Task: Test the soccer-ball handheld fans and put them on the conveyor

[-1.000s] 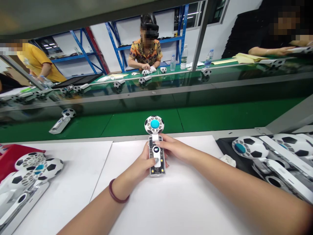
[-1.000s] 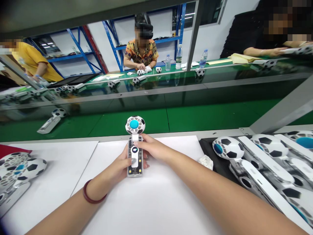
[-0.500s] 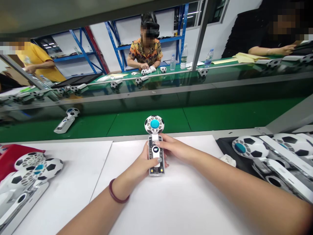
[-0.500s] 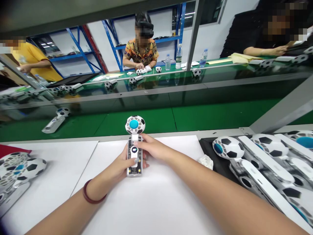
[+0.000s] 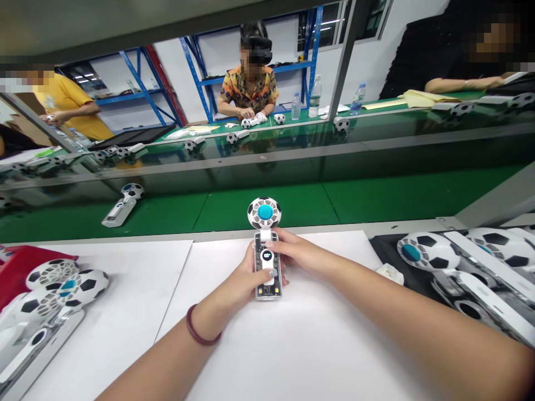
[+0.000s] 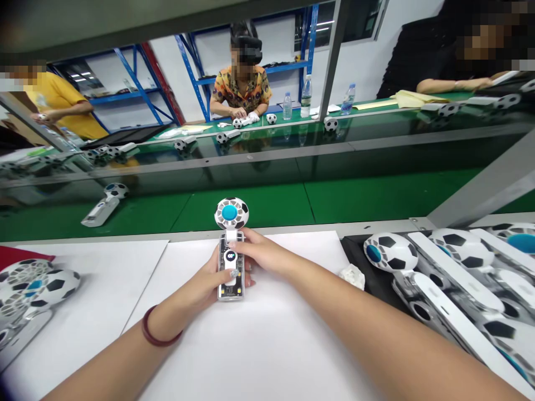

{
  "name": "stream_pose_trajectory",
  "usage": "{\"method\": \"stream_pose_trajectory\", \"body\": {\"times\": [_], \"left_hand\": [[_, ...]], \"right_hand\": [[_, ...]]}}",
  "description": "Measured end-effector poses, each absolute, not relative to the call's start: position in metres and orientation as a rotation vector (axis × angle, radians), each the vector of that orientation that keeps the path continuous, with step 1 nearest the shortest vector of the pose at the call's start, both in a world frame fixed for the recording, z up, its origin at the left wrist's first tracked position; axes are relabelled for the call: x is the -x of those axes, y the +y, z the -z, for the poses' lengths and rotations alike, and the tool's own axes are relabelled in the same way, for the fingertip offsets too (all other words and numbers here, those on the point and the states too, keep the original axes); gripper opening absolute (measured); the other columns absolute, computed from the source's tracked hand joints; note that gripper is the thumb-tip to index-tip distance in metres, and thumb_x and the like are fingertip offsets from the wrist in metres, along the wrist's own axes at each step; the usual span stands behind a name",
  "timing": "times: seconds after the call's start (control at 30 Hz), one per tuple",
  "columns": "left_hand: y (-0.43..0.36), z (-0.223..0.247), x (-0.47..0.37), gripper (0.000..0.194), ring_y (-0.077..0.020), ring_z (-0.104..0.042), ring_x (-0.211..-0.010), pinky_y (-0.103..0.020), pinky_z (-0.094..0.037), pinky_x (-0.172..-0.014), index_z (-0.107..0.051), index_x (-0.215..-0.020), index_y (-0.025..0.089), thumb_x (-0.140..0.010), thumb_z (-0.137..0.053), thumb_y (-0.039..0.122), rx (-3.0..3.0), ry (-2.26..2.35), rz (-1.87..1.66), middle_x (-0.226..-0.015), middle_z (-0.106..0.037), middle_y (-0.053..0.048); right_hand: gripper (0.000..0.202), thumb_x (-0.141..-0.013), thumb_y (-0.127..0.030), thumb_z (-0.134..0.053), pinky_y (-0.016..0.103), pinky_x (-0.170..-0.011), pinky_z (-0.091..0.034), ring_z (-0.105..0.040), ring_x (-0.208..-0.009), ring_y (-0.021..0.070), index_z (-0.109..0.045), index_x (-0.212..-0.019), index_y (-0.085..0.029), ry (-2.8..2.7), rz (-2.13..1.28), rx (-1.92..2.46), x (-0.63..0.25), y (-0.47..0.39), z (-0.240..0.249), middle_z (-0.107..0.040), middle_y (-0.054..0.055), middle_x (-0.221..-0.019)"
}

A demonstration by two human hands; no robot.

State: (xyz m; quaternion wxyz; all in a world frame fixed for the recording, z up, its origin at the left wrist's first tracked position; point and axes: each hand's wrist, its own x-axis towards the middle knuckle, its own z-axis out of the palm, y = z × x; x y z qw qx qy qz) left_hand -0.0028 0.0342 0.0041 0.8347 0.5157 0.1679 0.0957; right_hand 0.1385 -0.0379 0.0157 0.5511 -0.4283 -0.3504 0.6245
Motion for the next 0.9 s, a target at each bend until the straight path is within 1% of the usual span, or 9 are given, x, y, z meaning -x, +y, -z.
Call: {"method": "stream_pose_trajectory", "body": {"times": [0.17, 0.27, 0.4, 0.57, 0.67, 0.73, 0.8, 0.87, 0.9], "left_hand": [[0.034, -0.006, 0.002, 0.065, -0.0191, -0.063, -0.071, -0.044, -0.048, -0.076, -0.028, -0.115, 0.024, -0.067, -0.071, 0.027, -1.082, 0.371, -0.201, -0.087, -0.058, -0.002], [0.033, -0.007, 0.002, 0.063, -0.0184, -0.063, -0.069, -0.043, -0.049, -0.074, -0.029, -0.114, 0.024, -0.066, -0.072, 0.027, -1.082, 0.365, -0.201, -0.086, -0.058, -0.002], [0.033, -0.008, 0.002, 0.064, -0.0188, -0.063, -0.069, -0.043, -0.049, -0.073, -0.029, -0.114, 0.024, -0.066, -0.072, 0.026, -1.082, 0.355, -0.21, -0.086, -0.059, -0.002], [0.033, -0.007, 0.003, 0.063, -0.019, -0.063, -0.069, -0.042, -0.049, -0.073, -0.03, -0.114, 0.024, -0.067, -0.071, 0.027, -1.093, 0.342, -0.208, -0.086, -0.058, -0.002], [0.034, -0.004, 0.004, 0.061, -0.0188, -0.063, -0.071, -0.043, -0.048, -0.074, -0.031, -0.114, 0.025, -0.068, -0.071, 0.03, -1.125, 0.301, -0.19, -0.088, -0.057, -0.003], [0.035, -0.002, 0.006, 0.061, -0.0192, -0.063, -0.073, -0.043, -0.048, -0.074, -0.03, -0.116, 0.025, -0.07, -0.07, 0.03, -1.162, 0.259, -0.149, -0.091, -0.057, -0.004], [0.034, -0.001, 0.007, 0.064, -0.0205, -0.063, -0.075, -0.043, -0.049, -0.073, -0.027, -0.119, 0.026, -0.07, -0.069, 0.03, -1.199, 0.229, -0.095, -0.094, -0.056, -0.005], [0.033, -0.001, 0.009, 0.067, -0.0217, -0.064, -0.077, -0.042, -0.05, -0.07, -0.026, -0.121, 0.027, -0.07, -0.07, 0.029, -1.234, 0.224, -0.029, -0.096, -0.056, -0.006], [0.032, -0.002, 0.01, 0.068, -0.022, -0.064, -0.077, -0.041, -0.05, -0.069, -0.026, -0.121, 0.026, -0.07, -0.07, 0.029, -1.246, 0.224, 0.001, -0.096, -0.056, -0.007]], "right_hand": [[0.034, -0.079, -0.036, -0.059, 0.021, -0.033, -0.037, -0.047, -0.046, 0.0128, -0.044, -0.106, -0.02, -0.84, -1.469, 1.028, -0.139, -0.038, -0.015, -0.048, -0.002, -0.059], [0.034, -0.079, -0.036, -0.058, 0.024, -0.034, -0.04, -0.047, -0.045, 0.0128, -0.044, -0.107, -0.021, -0.841, -1.468, 1.033, -0.139, -0.038, -0.015, -0.048, -0.002, -0.06], [0.033, -0.079, -0.037, -0.059, 0.024, -0.035, -0.042, -0.048, -0.046, 0.0126, -0.044, -0.102, -0.02, -0.834, -1.474, 1.023, -0.138, -0.038, -0.017, -0.049, -0.002, -0.061], [0.033, -0.078, -0.037, -0.059, 0.026, -0.036, -0.045, -0.049, -0.045, 0.0131, -0.043, -0.101, -0.02, -0.829, -1.487, 1.031, -0.137, -0.039, -0.022, -0.051, -0.001, -0.062], [0.037, -0.078, -0.038, -0.059, 0.025, -0.036, -0.044, -0.049, -0.043, 0.0126, -0.043, -0.105, -0.019, -0.812, -1.503, 1.026, -0.137, -0.04, -0.023, -0.051, -0.002, -0.058], [0.043, -0.077, -0.039, -0.06, 0.022, -0.033, -0.04, -0.047, -0.04, 0.0121, -0.042, -0.11, -0.019, -0.781, -1.531, 1.014, -0.137, -0.041, -0.024, -0.051, -0.002, -0.058], [0.046, -0.076, -0.04, -0.06, 0.021, -0.03, -0.037, -0.046, -0.039, 0.0111, -0.044, -0.114, -0.019, -0.752, -1.555, 1.013, -0.137, -0.042, -0.025, -0.057, 0.001, -0.066], [0.045, -0.073, -0.04, -0.063, 0.021, -0.029, -0.037, -0.049, -0.041, 0.0093, -0.05, -0.11, -0.019, -0.741, -1.564, 0.998, -0.135, -0.044, -0.027, -0.062, 0.007, -0.089], [0.043, -0.072, -0.04, -0.064, 0.021, -0.03, -0.038, -0.05, -0.043, 0.0089, -0.052, -0.108, -0.02, -0.743, -1.576, 0.987, -0.134, -0.046, -0.028, -0.06, 0.009, -0.101]]}}
